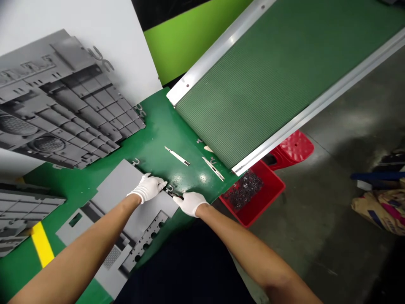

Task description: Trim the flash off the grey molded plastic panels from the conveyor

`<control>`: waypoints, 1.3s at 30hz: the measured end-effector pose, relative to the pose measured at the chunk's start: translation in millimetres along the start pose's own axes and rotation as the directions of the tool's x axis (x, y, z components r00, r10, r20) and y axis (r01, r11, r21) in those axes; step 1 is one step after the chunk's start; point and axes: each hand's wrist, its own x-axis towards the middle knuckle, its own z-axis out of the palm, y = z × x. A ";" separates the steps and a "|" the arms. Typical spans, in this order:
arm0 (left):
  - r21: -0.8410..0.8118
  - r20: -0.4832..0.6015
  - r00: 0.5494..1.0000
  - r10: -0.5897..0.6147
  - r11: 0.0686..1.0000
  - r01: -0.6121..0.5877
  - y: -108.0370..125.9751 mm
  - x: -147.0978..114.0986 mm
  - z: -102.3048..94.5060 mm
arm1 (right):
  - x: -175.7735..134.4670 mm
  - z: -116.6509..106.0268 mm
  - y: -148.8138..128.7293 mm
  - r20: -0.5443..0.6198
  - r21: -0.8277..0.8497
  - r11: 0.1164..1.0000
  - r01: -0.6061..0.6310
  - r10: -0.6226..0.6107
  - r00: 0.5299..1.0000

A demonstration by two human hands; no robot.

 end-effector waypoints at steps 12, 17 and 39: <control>-0.038 0.098 0.993 -0.062 0.997 0.066 6.4 8.2 -9.4 | 1.8 -4.4 1.4 0.065 0.015 0.999 0.034 -0.035 0.997; -0.052 0.114 0.991 -0.068 0.996 0.075 6.8 7.6 -10.2 | 3.6 -4.7 -1.1 0.055 -0.027 0.999 0.046 -0.045 0.997; -0.094 0.200 0.970 -0.137 0.983 0.159 27.9 17.8 2.8 | 2.8 0.9 -4.3 0.021 -0.008 1.000 0.022 -0.022 1.000</control>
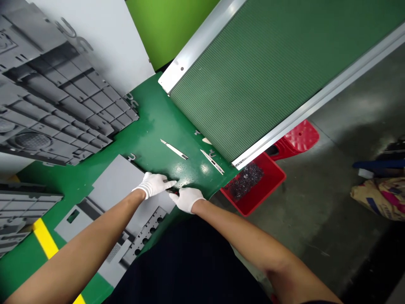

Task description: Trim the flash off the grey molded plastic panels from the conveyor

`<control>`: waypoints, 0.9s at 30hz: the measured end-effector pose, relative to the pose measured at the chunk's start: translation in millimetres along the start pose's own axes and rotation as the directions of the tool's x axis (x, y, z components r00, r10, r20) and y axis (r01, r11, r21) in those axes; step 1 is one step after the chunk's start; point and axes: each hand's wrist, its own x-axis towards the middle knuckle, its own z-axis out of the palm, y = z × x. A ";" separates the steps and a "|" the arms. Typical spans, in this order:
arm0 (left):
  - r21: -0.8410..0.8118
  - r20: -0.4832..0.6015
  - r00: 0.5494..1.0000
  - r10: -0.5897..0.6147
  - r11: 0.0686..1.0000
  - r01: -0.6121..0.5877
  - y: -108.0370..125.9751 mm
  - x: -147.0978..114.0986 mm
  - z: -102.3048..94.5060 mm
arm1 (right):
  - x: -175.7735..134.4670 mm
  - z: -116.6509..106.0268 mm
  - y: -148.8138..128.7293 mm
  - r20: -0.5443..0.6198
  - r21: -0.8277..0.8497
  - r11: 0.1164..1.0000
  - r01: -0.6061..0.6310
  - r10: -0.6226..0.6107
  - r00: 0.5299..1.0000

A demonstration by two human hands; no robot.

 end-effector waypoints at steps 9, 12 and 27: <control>-0.076 0.012 1.000 -0.002 0.997 0.003 -5.3 4.5 -3.7 | 3.8 -8.3 -4.2 0.004 -0.097 0.994 0.051 -0.051 0.999; -0.085 0.015 1.000 0.004 0.996 -0.003 -7.0 4.0 -3.4 | 2.3 -6.3 -6.3 -0.008 -0.140 0.988 0.063 -0.065 0.998; 0.056 -0.026 1.000 -0.007 0.998 0.008 3.2 7.1 7.9 | -5.6 -13.7 -16.1 -0.002 -0.079 0.996 -0.029 0.029 1.000</control>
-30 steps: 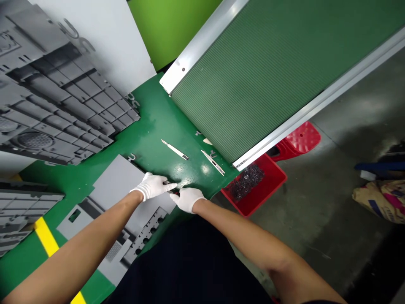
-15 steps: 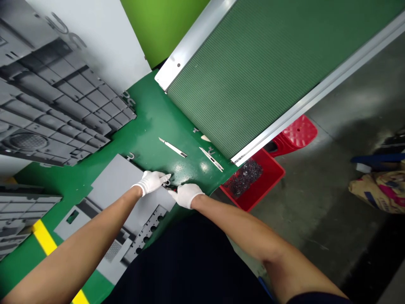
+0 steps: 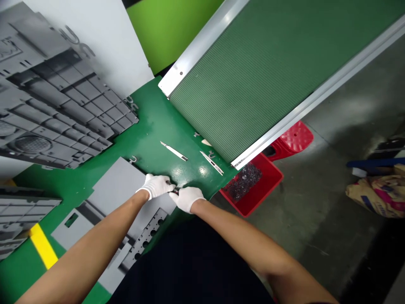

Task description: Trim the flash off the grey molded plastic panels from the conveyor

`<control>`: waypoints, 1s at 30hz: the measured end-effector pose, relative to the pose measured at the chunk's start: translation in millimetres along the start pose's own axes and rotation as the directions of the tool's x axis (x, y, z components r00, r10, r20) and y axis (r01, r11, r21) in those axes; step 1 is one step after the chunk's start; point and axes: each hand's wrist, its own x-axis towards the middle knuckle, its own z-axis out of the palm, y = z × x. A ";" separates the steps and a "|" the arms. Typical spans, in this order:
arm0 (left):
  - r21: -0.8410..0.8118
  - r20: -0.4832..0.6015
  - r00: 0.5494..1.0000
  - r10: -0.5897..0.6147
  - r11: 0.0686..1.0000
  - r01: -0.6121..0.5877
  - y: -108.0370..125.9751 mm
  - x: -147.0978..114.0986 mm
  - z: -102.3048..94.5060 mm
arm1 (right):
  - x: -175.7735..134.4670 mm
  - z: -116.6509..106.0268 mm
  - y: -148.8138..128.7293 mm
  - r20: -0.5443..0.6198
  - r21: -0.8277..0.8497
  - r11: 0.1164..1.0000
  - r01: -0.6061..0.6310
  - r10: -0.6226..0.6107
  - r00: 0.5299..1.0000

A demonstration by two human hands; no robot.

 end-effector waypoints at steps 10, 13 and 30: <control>-0.019 -0.049 0.996 0.079 0.997 -0.080 -10.0 -1.3 -2.6 | -7.6 7.8 27.2 0.003 0.115 0.988 -0.107 0.108 0.994; -0.066 0.010 1.000 0.021 0.998 -0.020 -9.6 2.8 -8.8 | -8.5 8.2 30.6 -0.004 0.155 0.982 -0.112 0.113 0.994; -0.343 0.177 0.935 0.307 0.910 -0.233 -27.1 -3.7 -39.1 | -16.9 32.3 20.6 0.034 0.283 0.955 -0.086 0.079 0.996</control>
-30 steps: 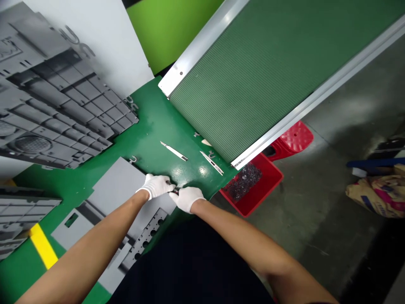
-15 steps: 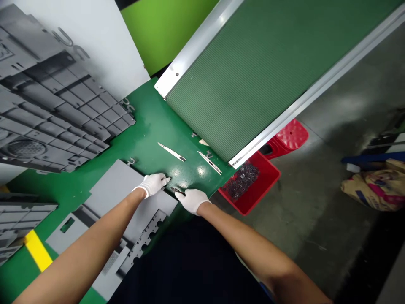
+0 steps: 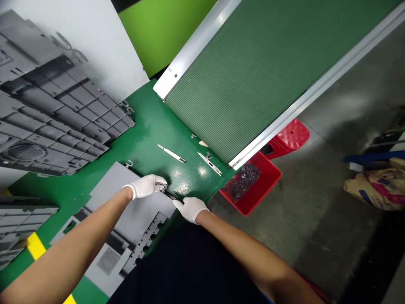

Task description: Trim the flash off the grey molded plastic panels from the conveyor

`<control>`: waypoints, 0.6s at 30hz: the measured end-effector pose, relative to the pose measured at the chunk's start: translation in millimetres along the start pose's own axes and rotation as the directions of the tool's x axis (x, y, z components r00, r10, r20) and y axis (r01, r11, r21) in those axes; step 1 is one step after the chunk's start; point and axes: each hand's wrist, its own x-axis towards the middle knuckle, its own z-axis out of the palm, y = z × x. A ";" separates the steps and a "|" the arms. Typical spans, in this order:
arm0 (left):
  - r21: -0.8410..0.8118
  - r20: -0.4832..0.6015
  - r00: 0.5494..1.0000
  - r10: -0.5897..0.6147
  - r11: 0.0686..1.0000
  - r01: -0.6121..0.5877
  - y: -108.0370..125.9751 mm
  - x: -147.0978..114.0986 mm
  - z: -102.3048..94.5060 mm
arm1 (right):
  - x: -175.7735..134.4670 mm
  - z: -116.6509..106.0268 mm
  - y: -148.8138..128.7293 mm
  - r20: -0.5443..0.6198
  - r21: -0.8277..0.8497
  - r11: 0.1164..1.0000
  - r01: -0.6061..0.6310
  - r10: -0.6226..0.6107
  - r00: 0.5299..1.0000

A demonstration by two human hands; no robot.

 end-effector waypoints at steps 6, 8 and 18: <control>0.547 0.137 0.987 0.078 0.825 -0.142 37.8 13.1 3.8 | 1.2 -3.2 -2.4 -0.026 -0.024 1.000 -0.007 0.006 1.000; 0.611 0.182 0.983 0.021 0.781 -0.130 50.1 20.3 5.5 | -0.6 -4.7 -1.8 -0.030 -0.033 0.999 -0.012 0.011 0.999; 0.561 0.243 0.967 -0.080 0.825 -0.073 51.6 50.9 31.3 | -14.3 -4.1 17.7 -0.006 -0.054 0.995 -0.088 0.088 0.996</control>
